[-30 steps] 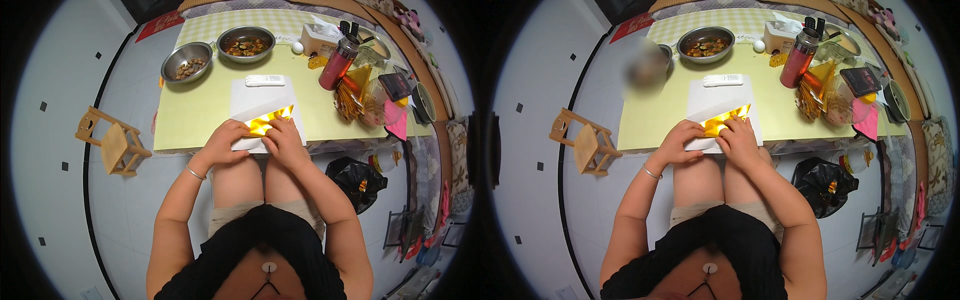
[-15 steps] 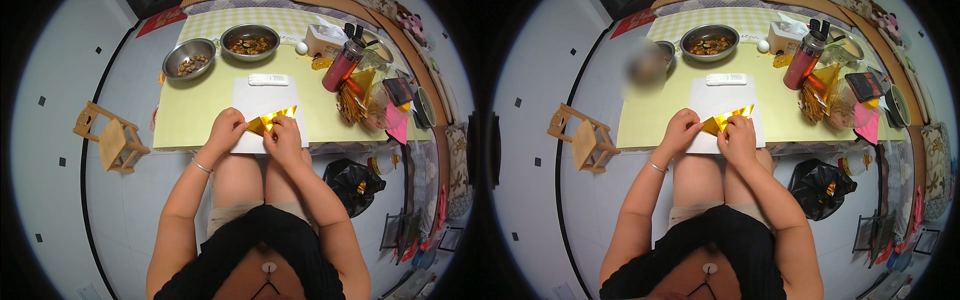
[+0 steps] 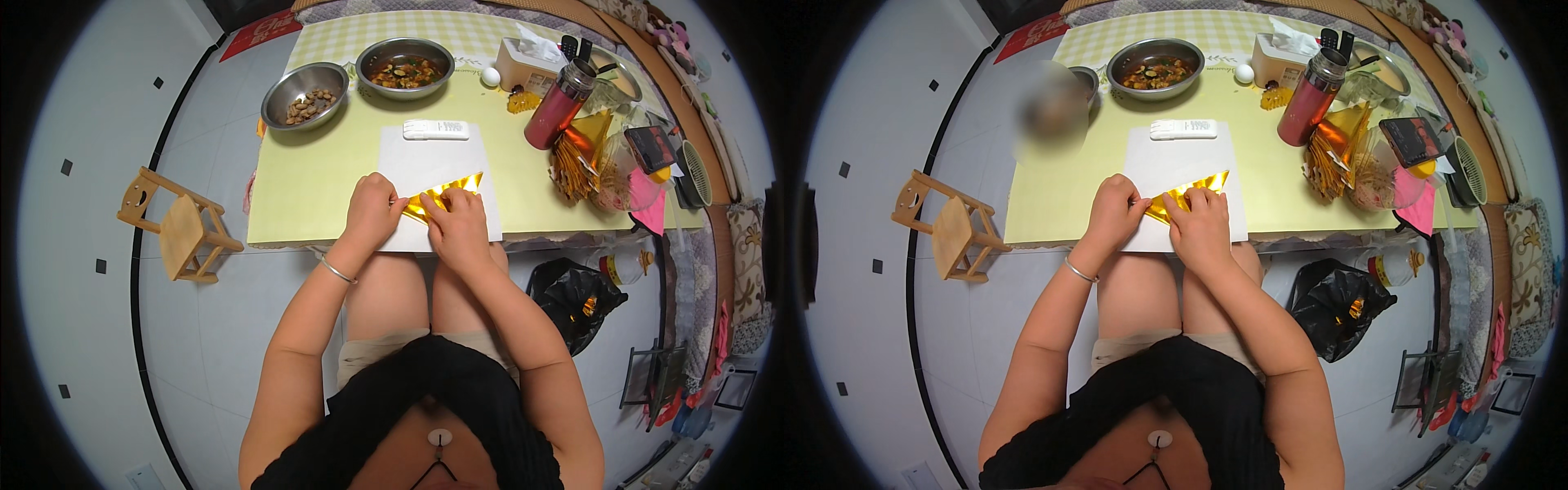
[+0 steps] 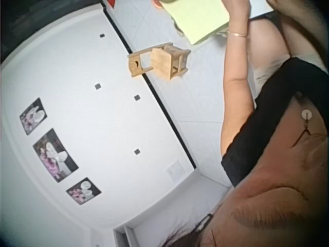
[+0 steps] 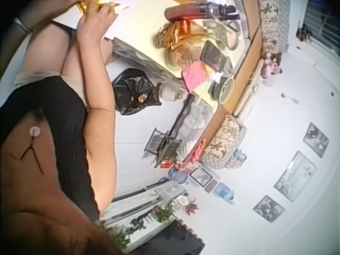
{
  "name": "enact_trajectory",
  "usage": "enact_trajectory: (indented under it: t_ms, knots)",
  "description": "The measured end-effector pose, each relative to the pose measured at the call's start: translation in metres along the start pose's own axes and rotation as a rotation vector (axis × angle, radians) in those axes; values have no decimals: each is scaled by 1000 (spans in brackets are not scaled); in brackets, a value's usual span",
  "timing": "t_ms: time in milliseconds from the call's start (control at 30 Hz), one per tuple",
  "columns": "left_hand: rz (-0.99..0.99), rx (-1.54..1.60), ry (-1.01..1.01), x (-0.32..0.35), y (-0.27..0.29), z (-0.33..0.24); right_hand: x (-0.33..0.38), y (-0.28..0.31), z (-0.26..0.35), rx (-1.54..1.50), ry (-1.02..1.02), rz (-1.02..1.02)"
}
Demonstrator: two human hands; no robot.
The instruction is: The person sits on the floor and folds multiple sheets of gold-colored paper into triangular shapes. They repeatedly pick up a sheet, fold it in half, and then fold the corners to form a triangle, placing the finished items on a pile to the right.
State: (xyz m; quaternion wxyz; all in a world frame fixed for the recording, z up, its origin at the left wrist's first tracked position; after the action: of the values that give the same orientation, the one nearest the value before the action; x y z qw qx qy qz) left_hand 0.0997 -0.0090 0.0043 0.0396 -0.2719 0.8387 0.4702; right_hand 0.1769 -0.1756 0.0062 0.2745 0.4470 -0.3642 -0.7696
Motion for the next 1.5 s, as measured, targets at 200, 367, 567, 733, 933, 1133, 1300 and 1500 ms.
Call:
enact_trajectory:
  t_ms: [200, 367, 567, 733, 933, 1133, 1300, 1500]
  knots:
    - [-127, -225, -441, 16, 7, -38, -1, -2, 4, 114, 8, 10]
    - [-81, -265, -392, 38, 4, -31, 4, -8, -3, 90, -7, 113]
    - [145, -311, -55, 5, 4, -35, -9, 13, -17, -66, -80, 208]
    - [-179, -382, -179, -12, -9, -27, -35, 18, -44, 111, -36, 159]
    - [204, -407, -139, -31, -5, -49, -54, 10, -69, 201, 267, 172]
    - [193, -323, -217, 6, -30, -63, -38, 12, -72, 129, 414, 427]
    - [187, -342, -283, 44, -37, -51, -9, 12, -87, -2, 159, 443]
    - [307, -328, -395, 54, -7, -74, -7, 17, -80, 34, 122, 489]
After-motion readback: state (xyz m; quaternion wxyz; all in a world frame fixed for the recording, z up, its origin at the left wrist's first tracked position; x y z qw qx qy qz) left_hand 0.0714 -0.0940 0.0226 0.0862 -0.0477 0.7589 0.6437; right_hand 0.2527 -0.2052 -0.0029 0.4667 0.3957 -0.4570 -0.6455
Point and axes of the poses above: each hand's wrist, its own x-axis away from the middle knuckle, its own y-axis out of the back of the hand, z = x × y, the point moved 4 cm from there along -x, towards the middle knuckle, and after that the axes turned 2 degrees about z, right-handed, at the moved point
